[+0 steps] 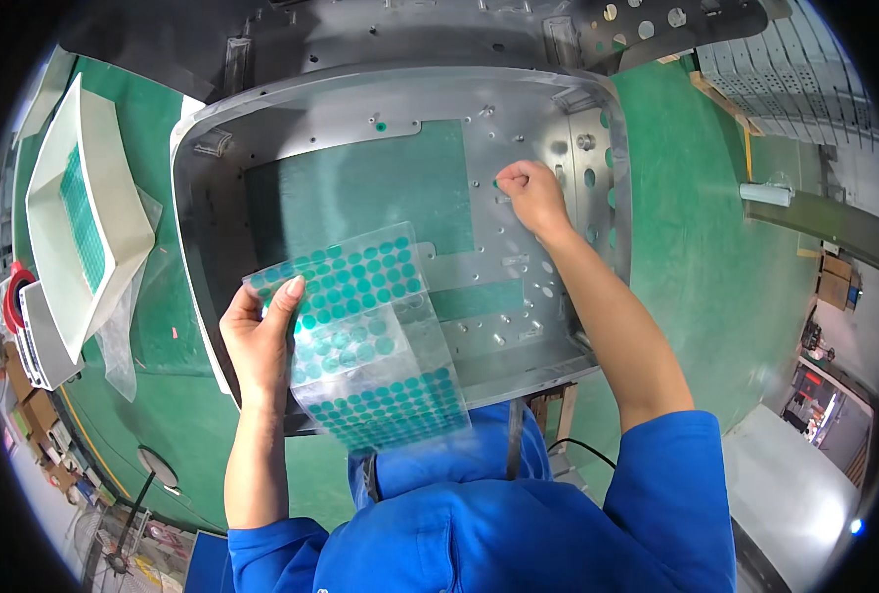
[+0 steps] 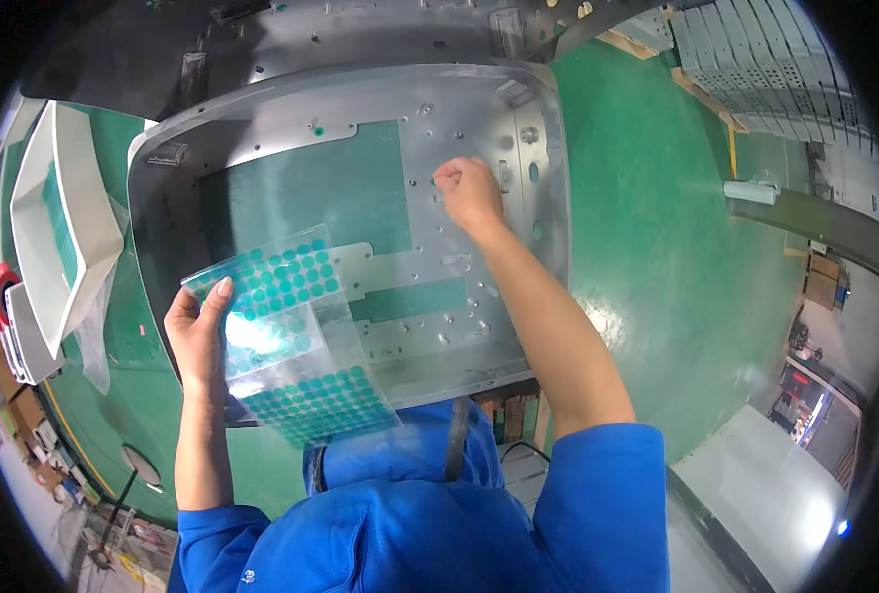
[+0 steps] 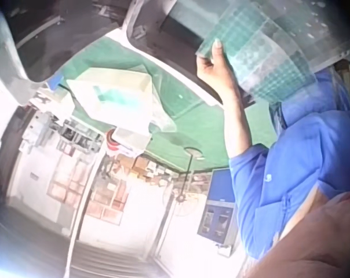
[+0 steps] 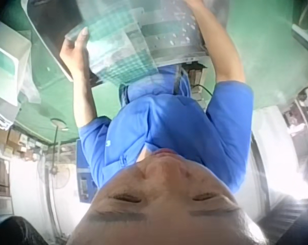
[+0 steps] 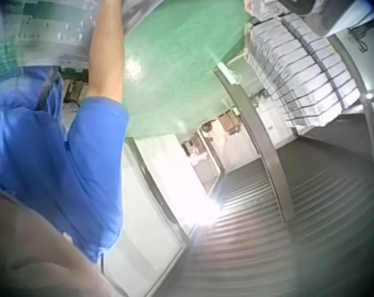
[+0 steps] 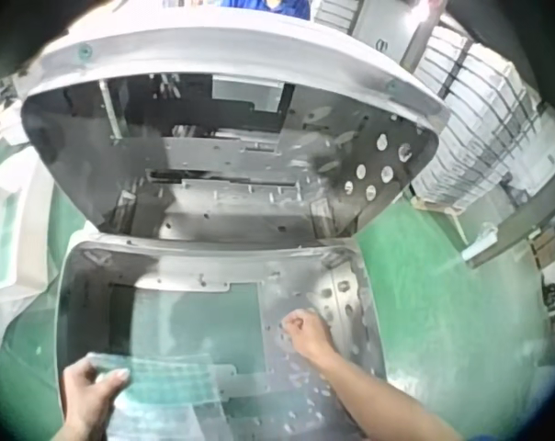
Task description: Placing small green circular stickers onto a metal fabrication frame.
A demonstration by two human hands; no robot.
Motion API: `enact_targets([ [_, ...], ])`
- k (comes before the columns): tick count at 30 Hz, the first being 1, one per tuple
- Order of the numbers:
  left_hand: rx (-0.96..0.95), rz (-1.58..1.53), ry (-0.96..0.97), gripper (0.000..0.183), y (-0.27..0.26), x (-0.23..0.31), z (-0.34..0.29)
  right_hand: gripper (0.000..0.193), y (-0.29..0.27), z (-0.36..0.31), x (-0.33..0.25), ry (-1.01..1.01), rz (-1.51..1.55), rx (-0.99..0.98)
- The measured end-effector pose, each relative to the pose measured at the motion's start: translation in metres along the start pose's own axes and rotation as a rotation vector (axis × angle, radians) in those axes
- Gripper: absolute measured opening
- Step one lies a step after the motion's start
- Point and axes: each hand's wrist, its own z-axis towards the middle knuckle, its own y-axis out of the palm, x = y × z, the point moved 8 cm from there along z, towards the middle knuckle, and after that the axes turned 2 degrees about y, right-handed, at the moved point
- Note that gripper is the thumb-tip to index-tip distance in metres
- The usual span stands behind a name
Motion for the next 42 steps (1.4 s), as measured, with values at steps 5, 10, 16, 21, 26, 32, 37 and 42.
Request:
enact_targets([
  [5, -0.015, 0.022, -0.002, 0.014, 0.001, 0.000, 0.000, 0.009, -0.002, -0.001, -0.003, -0.043, -0.013, 0.057],
  [10, -0.014, 0.021, -0.007, 0.014, 0.002, 0.000, 0.001, 0.008, -0.002, -0.004, -0.006, -0.020, -0.066, 0.077],
  [16, -0.017, 0.026, -0.021, 0.016, 0.002, -0.002, 0.002, 0.007, -0.003, -0.005, -0.006, -0.030, -0.119, 0.112],
  [21, -0.008, 0.052, -0.037, 0.016, 0.002, -0.002, 0.001, 0.006, -0.004, -0.012, -0.010, -0.067, -0.150, 0.170],
  [26, -0.019, 0.044, -0.040, 0.016, 0.002, -0.002, 0.000, 0.014, -0.002, -0.008, 0.000, -0.025, 0.066, 0.088],
  [32, -0.013, 0.021, -0.017, 0.016, 0.002, 0.002, 0.000, 0.021, -0.010, 0.014, 0.009, 0.046, -0.035, 0.057],
  [37, 0.003, 0.067, 0.034, 0.015, -0.013, 0.033, -0.017, 0.025, -0.019, 0.000, -0.035, -0.066, 0.274, 0.020],
  [42, -0.038, 0.081, 0.079, 0.012, -0.019, 0.041, -0.048, 0.022, -0.002, -0.147, -0.203, -0.723, 0.334, -0.485],
])
